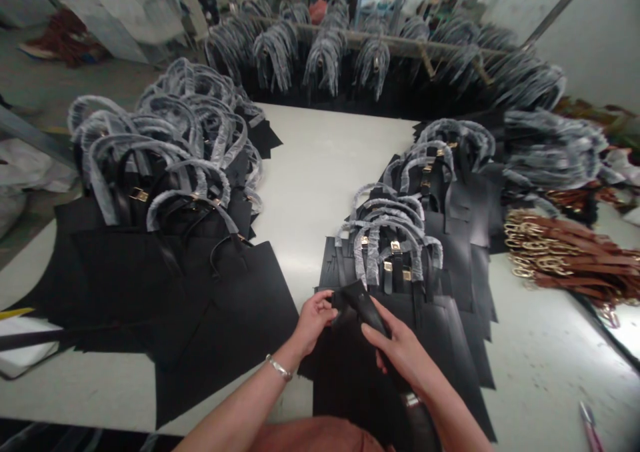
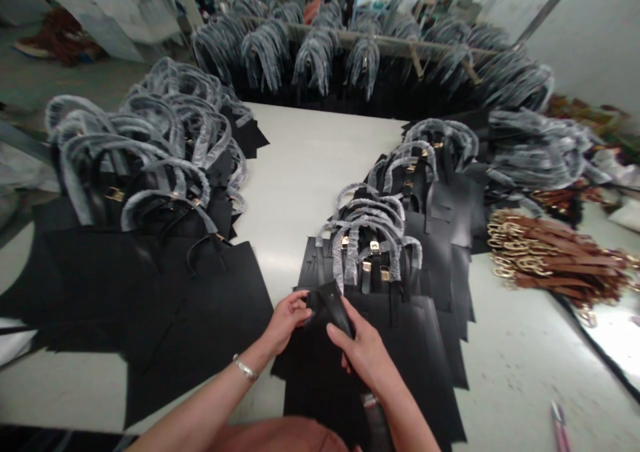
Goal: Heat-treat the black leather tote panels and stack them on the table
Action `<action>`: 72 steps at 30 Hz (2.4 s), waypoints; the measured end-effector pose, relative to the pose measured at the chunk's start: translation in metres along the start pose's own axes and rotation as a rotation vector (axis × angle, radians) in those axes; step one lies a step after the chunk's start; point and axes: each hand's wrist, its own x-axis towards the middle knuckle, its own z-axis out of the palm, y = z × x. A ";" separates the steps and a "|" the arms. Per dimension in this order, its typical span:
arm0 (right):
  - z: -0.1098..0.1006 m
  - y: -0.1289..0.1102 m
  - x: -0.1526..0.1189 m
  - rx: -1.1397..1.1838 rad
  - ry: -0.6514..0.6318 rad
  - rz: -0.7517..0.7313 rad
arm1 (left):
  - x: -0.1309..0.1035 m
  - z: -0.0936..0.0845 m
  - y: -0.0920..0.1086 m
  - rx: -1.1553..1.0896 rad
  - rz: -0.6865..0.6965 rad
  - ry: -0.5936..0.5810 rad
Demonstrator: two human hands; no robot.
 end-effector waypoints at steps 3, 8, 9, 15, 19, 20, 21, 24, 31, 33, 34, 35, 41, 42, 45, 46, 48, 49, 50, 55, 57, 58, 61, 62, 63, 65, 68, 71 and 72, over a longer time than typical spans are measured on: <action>-0.003 0.009 -0.015 0.001 -0.076 0.018 | 0.000 0.000 -0.001 0.010 0.013 -0.015; 0.013 0.009 -0.007 -0.024 -0.126 0.004 | 0.001 -0.005 -0.004 0.119 0.116 -0.093; 0.016 0.006 -0.003 -0.028 -0.118 -0.001 | 0.002 -0.006 -0.004 0.172 0.127 -0.101; 0.007 -0.005 0.003 -0.058 0.112 -0.083 | 0.009 0.001 0.019 0.811 0.520 0.057; -0.018 0.012 -0.015 0.026 0.217 -0.035 | 0.032 0.051 0.036 1.064 0.841 -0.071; -0.024 0.019 -0.021 0.040 0.243 -0.017 | 0.041 0.067 0.038 1.134 0.855 -0.175; -0.028 0.027 -0.026 0.047 0.271 0.000 | 0.051 0.084 0.040 1.226 0.851 -0.275; -0.038 0.050 -0.041 0.067 0.342 0.038 | 0.081 0.124 0.040 1.507 0.789 -0.418; -0.048 0.096 -0.065 0.114 0.445 0.125 | 0.112 0.149 0.039 1.582 0.688 -0.403; -0.048 0.104 -0.068 0.110 0.458 0.139 | 0.114 0.147 0.044 1.574 0.642 -0.409; -0.048 0.107 -0.069 0.107 0.458 0.141 | 0.114 0.146 0.048 1.565 0.620 -0.411; -0.048 0.109 -0.069 0.104 0.454 0.140 | 0.114 0.145 0.053 1.553 0.601 -0.409; -0.048 0.106 -0.068 0.095 0.404 0.087 | 0.101 0.126 0.088 1.464 0.495 -0.365; -0.048 0.104 -0.068 0.086 0.392 0.071 | 0.098 0.120 0.093 1.446 0.469 -0.376; -0.046 0.096 -0.064 0.057 0.351 0.023 | 0.085 0.099 0.097 1.374 0.346 -0.435; -0.045 0.093 -0.063 0.049 0.334 0.011 | 0.080 0.091 0.095 1.340 0.289 -0.455; -0.042 0.085 -0.060 0.034 0.293 -0.007 | 0.069 0.074 0.087 1.248 0.168 -0.489; -0.040 0.080 -0.060 0.032 0.269 -0.009 | 0.063 0.066 0.081 1.191 0.113 -0.501; -0.039 0.076 -0.059 0.035 0.241 -0.008 | 0.057 0.059 0.073 1.127 0.069 -0.508; -0.033 0.056 -0.061 0.166 0.060 0.008 | 0.027 0.042 0.034 0.832 -0.016 -0.448; -0.031 0.052 -0.060 0.228 -0.016 0.013 | 0.018 0.042 0.022 0.735 -0.032 -0.417; -0.030 0.050 -0.060 0.248 -0.037 0.014 | 0.014 0.043 0.017 0.670 -0.044 -0.409; -0.029 0.045 -0.058 0.287 0.005 0.004 | 0.007 0.045 0.009 0.464 -0.091 -0.382; -0.029 0.043 -0.058 0.299 0.039 0.000 | 0.006 0.045 0.007 0.424 -0.103 -0.369; -0.029 0.042 -0.058 0.307 0.063 -0.001 | 0.005 0.046 0.006 0.409 -0.109 -0.355; -0.029 0.040 -0.060 0.312 0.055 0.014 | 0.004 0.046 0.004 0.389 -0.109 -0.335; -0.030 0.039 -0.060 0.315 0.001 0.037 | 0.002 0.047 0.000 0.349 -0.110 -0.338; -0.033 0.038 -0.057 0.317 0.116 0.024 | -0.001 0.049 -0.004 0.336 -0.116 -0.316; -0.035 0.038 -0.058 0.317 0.157 0.019 | -0.002 0.049 -0.005 0.332 -0.117 -0.306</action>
